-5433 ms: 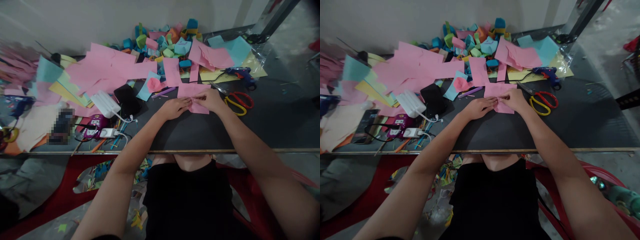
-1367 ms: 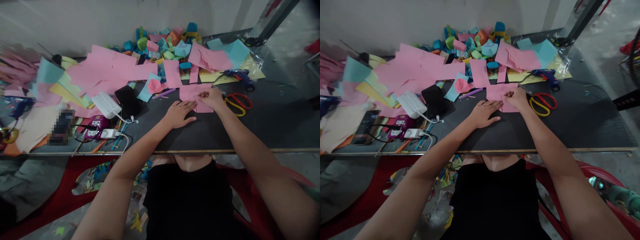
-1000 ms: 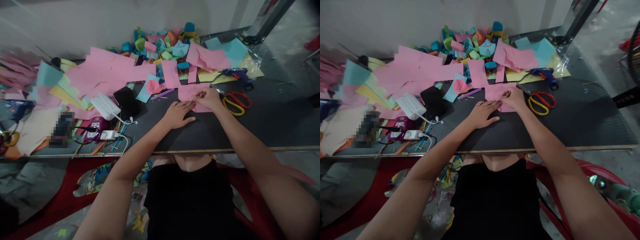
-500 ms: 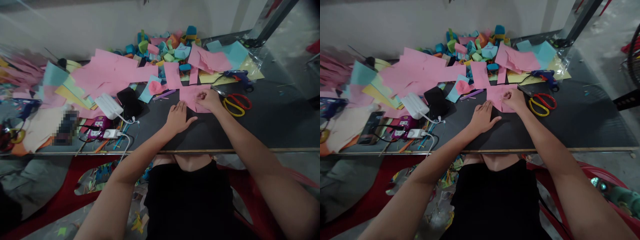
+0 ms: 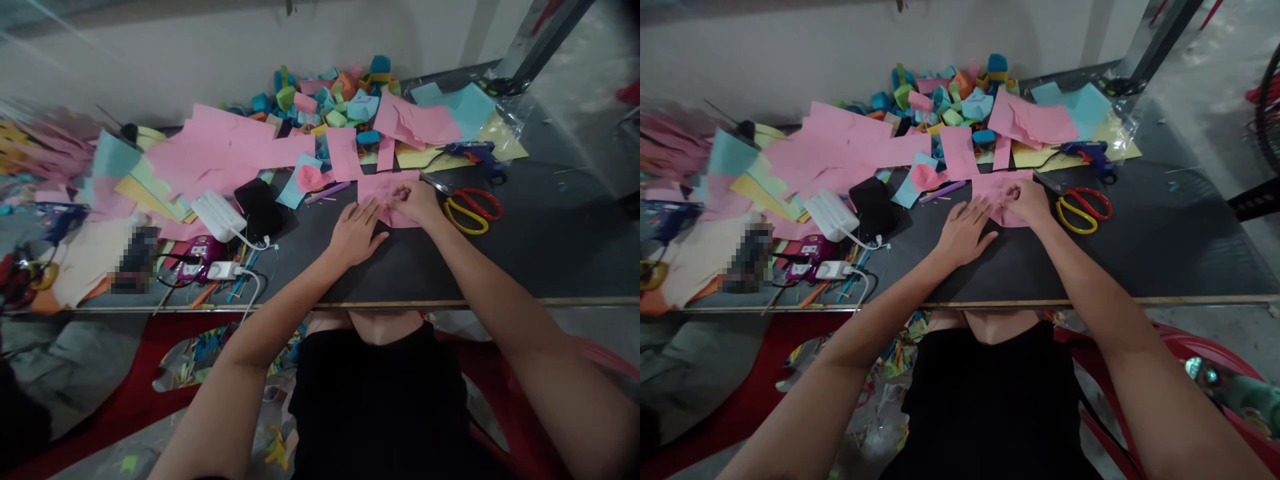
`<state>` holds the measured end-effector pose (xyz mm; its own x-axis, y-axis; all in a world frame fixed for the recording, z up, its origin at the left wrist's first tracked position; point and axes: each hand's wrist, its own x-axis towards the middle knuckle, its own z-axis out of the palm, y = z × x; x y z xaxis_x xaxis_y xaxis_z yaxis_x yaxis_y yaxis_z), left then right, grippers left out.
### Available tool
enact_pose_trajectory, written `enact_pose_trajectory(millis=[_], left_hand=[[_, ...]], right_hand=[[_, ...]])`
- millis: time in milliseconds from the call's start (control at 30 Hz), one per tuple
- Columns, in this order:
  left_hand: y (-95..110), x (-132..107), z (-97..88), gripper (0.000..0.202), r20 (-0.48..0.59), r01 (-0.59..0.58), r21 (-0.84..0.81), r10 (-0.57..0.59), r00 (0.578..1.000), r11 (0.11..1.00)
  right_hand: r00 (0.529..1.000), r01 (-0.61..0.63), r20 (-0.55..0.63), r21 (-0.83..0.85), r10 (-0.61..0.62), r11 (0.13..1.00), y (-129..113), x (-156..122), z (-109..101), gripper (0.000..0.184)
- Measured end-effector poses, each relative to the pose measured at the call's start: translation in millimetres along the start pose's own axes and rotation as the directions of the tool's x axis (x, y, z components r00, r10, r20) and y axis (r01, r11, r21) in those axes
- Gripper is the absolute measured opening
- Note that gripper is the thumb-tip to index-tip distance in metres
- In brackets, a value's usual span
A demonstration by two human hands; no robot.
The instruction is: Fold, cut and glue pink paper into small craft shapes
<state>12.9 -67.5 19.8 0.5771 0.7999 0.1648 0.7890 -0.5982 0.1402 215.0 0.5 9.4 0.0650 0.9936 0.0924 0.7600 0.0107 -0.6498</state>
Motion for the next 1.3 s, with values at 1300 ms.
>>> enact_pose_trajectory(millis=[1300], left_hand=[[-31.2,11.7,-4.7,0.046,-0.089,0.241,-0.052,-0.245,0.965,0.969]], right_hand=[[0.999,0.013,0.035,0.018,-0.013,1.000,-2.3,-2.1,-4.1,0.019]])
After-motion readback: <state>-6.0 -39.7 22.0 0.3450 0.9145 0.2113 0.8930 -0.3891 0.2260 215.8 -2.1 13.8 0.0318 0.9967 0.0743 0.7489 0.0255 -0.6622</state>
